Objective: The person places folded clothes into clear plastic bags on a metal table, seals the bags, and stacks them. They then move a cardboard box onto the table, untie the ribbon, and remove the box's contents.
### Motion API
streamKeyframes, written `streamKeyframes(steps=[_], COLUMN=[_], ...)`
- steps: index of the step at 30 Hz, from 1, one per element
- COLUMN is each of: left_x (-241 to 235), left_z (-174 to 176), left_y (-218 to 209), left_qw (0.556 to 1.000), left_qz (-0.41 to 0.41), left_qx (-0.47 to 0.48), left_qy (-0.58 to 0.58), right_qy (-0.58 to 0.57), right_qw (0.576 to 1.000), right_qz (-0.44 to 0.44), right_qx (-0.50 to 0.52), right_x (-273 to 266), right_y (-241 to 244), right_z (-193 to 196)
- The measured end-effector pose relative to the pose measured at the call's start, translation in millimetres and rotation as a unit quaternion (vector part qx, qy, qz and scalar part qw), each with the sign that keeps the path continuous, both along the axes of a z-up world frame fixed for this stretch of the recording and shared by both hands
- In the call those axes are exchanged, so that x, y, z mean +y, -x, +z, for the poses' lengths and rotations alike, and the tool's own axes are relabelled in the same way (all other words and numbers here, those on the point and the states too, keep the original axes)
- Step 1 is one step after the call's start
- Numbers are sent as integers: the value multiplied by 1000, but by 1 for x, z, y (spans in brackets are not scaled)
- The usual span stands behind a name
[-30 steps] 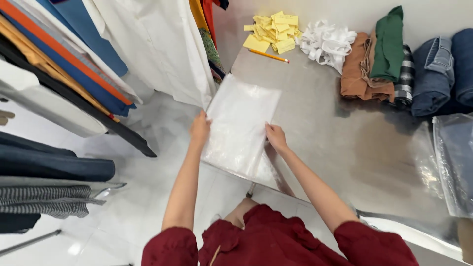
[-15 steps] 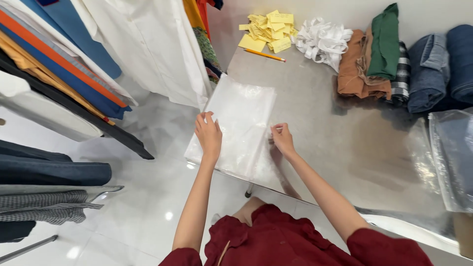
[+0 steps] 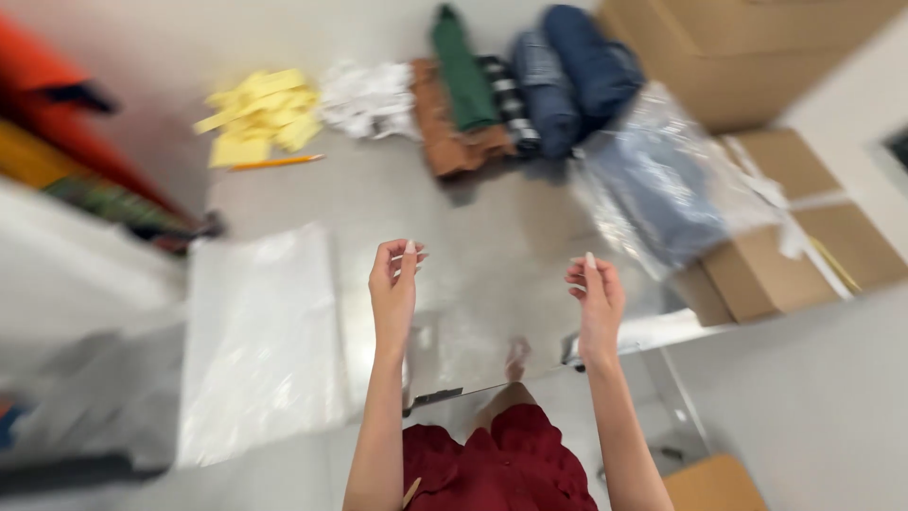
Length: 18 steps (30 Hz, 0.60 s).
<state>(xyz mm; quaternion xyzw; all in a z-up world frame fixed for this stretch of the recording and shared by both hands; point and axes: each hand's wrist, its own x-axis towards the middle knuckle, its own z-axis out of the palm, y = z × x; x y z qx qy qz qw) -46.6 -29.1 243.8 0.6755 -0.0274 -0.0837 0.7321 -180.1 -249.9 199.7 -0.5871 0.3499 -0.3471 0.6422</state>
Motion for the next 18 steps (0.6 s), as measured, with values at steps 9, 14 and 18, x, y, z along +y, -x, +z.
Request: streamKeyframes(steps=[9,14,18], left_x=[-129,-181,-225], left_z=[13,18,19], left_y=[18,32,43], left_qw=[987,985,980], left_qz=[-144,-151,-165], left_qx=[59,78,104], left_qy=[34,31,29], right_qy=[-36,-53,42], right_qw=[986,990,990], right_qz=[-163,-117,-66], right_qx=[2,61,118], right_x=[-98,-151,-221], right_y=[77,68,50], right_z=[8,9,-32])
